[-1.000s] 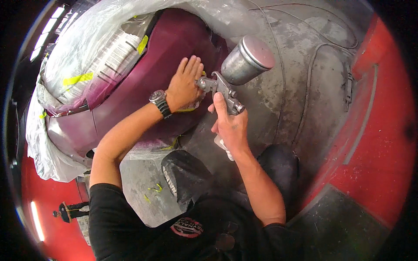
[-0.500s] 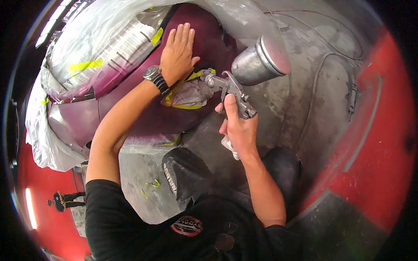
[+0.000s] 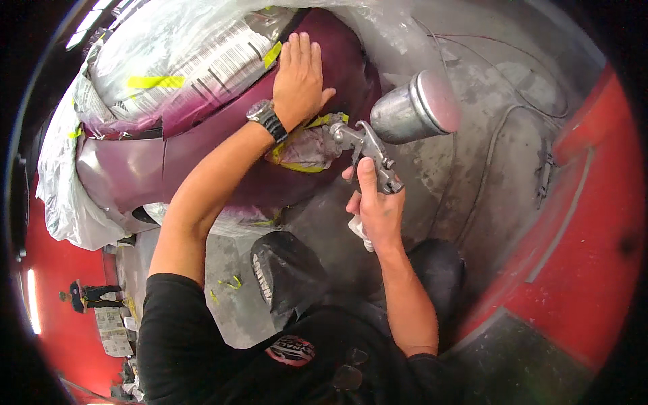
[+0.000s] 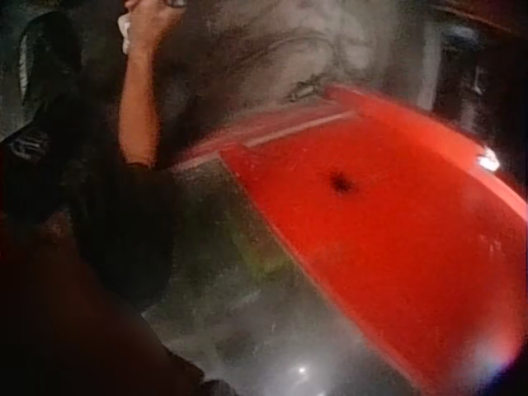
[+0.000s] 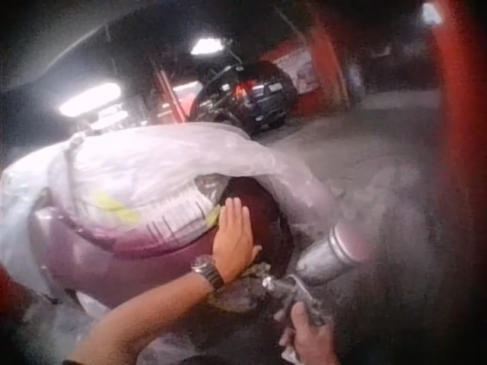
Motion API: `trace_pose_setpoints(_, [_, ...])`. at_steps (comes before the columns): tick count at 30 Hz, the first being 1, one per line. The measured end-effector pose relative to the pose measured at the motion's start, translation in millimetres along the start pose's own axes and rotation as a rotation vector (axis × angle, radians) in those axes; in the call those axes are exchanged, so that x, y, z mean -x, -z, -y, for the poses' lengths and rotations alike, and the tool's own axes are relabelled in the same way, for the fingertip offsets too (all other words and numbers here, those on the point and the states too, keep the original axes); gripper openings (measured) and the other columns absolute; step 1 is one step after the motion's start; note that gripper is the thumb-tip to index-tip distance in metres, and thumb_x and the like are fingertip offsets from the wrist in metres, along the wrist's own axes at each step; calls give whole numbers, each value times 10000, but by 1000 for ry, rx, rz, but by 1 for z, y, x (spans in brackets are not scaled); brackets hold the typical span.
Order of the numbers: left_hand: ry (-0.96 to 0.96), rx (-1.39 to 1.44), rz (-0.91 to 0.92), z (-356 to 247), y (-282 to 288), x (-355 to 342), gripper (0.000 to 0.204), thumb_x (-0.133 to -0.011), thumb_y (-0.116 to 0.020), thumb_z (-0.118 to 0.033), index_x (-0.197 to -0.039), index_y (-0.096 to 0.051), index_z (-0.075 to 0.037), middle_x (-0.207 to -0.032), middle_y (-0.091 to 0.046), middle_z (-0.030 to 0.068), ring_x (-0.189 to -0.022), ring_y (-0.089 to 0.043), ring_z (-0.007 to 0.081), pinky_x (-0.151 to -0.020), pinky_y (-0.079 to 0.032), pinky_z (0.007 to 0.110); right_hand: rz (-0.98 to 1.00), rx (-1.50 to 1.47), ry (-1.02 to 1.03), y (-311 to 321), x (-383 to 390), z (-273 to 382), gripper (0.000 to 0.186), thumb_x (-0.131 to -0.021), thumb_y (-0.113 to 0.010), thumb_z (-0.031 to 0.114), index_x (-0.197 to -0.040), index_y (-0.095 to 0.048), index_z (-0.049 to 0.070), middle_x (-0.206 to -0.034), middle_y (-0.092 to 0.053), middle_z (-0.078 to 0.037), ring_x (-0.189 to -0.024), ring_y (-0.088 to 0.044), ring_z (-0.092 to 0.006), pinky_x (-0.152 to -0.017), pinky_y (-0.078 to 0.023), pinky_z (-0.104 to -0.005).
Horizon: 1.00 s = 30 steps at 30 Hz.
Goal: The person uses a spray gun to apply paint to the side panel of a car and then wipes the surface with their hand.
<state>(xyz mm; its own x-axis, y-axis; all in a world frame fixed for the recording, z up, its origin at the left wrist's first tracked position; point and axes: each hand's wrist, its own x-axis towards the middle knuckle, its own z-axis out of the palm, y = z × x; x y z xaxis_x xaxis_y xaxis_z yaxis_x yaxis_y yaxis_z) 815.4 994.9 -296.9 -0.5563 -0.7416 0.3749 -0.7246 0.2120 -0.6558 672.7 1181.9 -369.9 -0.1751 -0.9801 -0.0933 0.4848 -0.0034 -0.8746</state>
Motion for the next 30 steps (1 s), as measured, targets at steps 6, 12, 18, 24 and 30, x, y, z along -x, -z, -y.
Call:
trace_pose_setpoints(6, [-194,-89,77,18,9,46,889,-864,-639,-523,-1493,-360,38,-1570,-326,223,-1475,-269,365,-1217,-189,480,65,37,-17,1,-3,-4,429,-1024,-545,417,-1133,-622,10,-857,-675,-81,-432,-488,-108,-378,-370,-246])
trace_pose_setpoints(12, [-243,134,32,61,26,118,809,-860,-666,-421,-1507,-375,-34,-1610,-299,135,-1506,-238,281,-1216,-186,459,140,25,-16,-8,4,-5,370,-1031,-538,382,-1139,-635,42,-885,-680,-49,-463,-507,-94,-414,-369,-233])
trace_pose_setpoints(18, [-177,118,-80,125,9,196,789,-898,-588,-535,-1500,-398,-62,-1600,-319,143,-1507,-238,296,-1217,-105,517,319,114,32,-31,13,-12,409,-1040,-509,373,-1198,-611,10,-916,-673,-81,-485,-518,-112,-432,-390,-246])
trace_pose_setpoints(24, [123,166,-189,146,-28,249,871,-879,-576,-620,-1470,-406,-3,-1568,-332,224,-1492,-234,389,-1207,-69,570,464,133,24,-37,15,-27,494,-1029,-507,445,-1209,-597,-6,-923,-674,-109,-469,-528,-124,-428,-393,-258])
trace_pose_setpoints(30, [497,234,-256,225,0,256,977,-901,-551,-610,-1534,-213,54,-1613,-145,288,-1511,-98,445,-1194,-52,601,554,194,51,-50,23,-37,624,-974,-556,555,-1208,-574,-24,-929,-671,-135,-471,-541,-146,-420,-403,-260])
